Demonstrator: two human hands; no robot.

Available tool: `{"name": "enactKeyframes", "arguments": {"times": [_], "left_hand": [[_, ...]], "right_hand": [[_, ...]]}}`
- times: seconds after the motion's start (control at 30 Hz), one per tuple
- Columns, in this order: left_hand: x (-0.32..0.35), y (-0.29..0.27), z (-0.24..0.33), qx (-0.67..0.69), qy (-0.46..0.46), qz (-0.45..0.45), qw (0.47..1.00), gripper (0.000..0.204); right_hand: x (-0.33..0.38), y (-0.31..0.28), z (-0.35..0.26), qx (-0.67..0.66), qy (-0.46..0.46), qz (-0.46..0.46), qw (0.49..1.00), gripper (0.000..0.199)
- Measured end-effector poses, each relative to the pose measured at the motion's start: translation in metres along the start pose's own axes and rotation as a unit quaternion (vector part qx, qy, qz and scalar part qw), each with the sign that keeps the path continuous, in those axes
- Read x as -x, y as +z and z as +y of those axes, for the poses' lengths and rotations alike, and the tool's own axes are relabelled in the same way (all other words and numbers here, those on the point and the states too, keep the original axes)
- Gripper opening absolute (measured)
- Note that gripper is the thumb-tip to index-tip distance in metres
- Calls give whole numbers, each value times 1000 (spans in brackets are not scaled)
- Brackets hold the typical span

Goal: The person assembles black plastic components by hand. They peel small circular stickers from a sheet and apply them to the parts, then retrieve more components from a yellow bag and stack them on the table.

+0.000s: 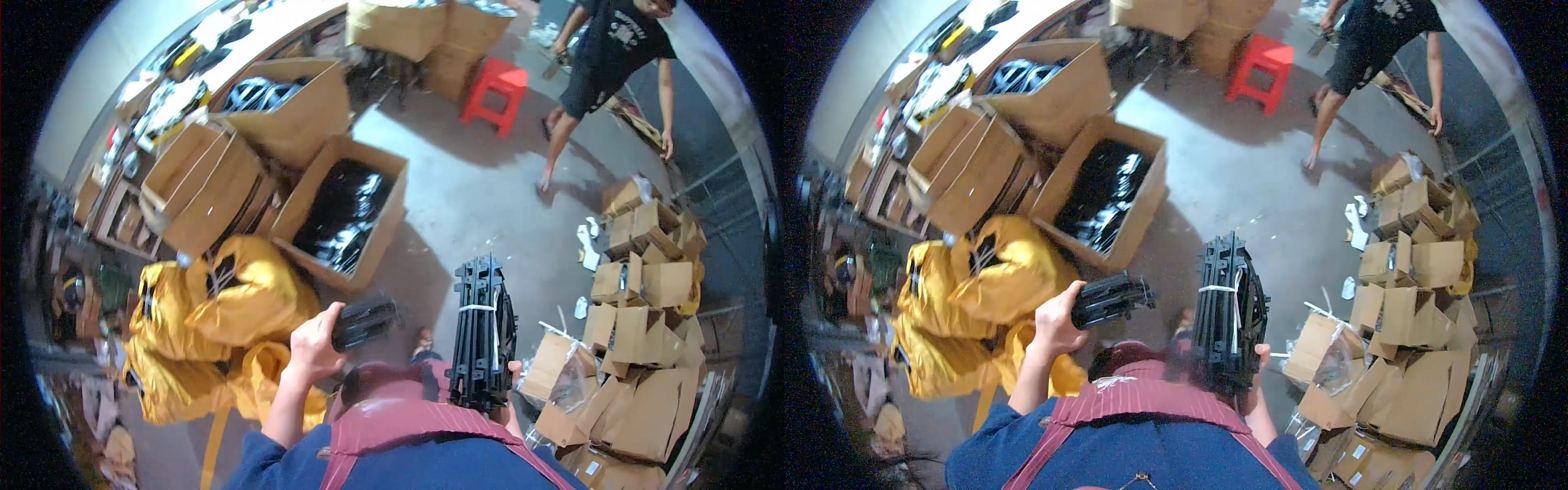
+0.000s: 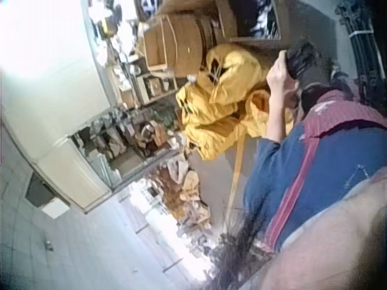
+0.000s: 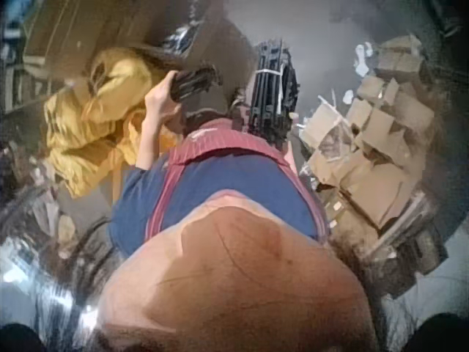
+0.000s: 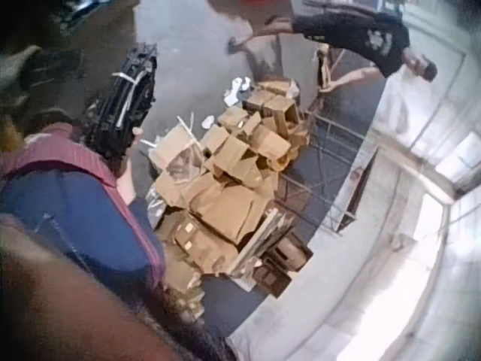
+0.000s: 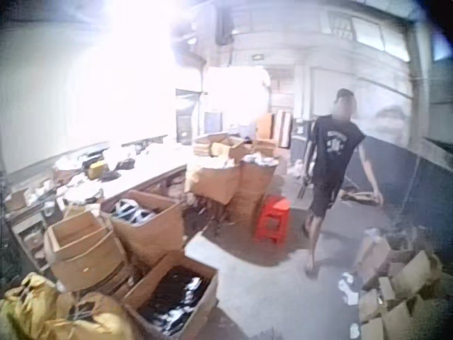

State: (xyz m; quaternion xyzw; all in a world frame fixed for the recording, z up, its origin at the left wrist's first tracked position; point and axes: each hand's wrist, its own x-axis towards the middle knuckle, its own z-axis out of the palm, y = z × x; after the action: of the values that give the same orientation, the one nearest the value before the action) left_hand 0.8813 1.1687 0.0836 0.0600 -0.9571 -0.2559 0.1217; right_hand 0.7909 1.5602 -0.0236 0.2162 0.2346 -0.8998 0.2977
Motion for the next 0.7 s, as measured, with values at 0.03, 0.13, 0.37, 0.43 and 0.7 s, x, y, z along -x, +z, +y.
{"name": "enactKeyframes", "arguments": {"times": [0.03,0.13,0.37,0.43,0.7], "left_hand": [[-25,6,16,9,22,24,999,72],[-98,2,54,56,-13,-2,998,76],[-253,45,51,29,-7,29,999,85],[-302,63,41,9,22,47,999,84],[-538,97,5,-19,40,45,998,83]], "right_hand": [[-14,8,-25,1,-12,-9,1000,70],[-64,36,-91,-3,-31,-41,999,71],[-224,104,-198,5,-8,-113,993,73],[-282,127,-220,11,7,-136,991,74],[-464,223,-353,70,3,-131,989,77]]}}
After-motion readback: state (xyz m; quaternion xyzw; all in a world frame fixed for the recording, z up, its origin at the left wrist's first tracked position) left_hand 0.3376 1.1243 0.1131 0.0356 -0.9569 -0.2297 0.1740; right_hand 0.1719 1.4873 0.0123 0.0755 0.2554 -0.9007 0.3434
